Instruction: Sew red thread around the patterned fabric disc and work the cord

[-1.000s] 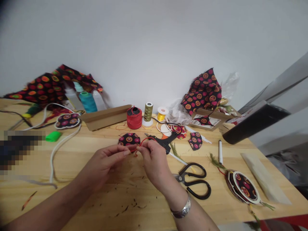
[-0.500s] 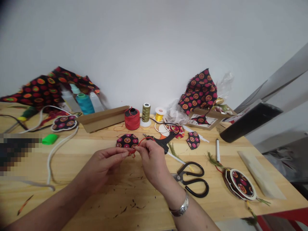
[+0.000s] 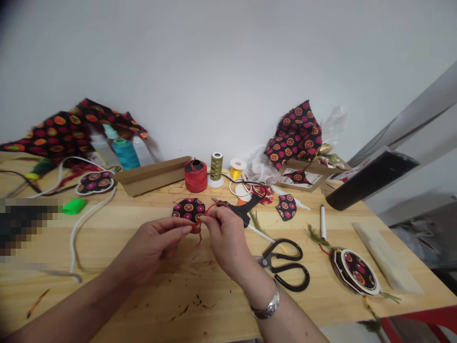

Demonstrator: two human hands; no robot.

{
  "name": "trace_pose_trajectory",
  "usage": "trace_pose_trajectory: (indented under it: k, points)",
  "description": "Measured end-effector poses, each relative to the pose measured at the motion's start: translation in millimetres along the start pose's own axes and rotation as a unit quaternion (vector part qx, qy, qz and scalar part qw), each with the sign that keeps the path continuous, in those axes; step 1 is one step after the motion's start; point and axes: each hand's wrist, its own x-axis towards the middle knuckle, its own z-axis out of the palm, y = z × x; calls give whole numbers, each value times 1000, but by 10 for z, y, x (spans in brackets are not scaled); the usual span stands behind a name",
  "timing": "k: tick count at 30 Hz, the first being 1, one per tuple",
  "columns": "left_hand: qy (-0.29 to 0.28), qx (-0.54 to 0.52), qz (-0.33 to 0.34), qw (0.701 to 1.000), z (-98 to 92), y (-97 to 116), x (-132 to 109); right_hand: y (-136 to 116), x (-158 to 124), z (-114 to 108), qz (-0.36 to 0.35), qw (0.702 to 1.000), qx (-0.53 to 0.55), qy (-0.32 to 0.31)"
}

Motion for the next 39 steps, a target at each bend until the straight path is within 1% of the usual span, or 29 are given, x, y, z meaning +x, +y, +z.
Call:
trace_pose_trajectory:
  k: [6,14,39]
  points:
    - [7,5,-8,1000,0,11,-3,1,-3,-1,4,1000,6,4]
    - [3,-4,-2,1000,-4,-2,-2,-6,-3,7,10,1000,15,3]
    - [10,-37,0,999,-9,-22,17,-8,-8,3,-8,1000,4,8]
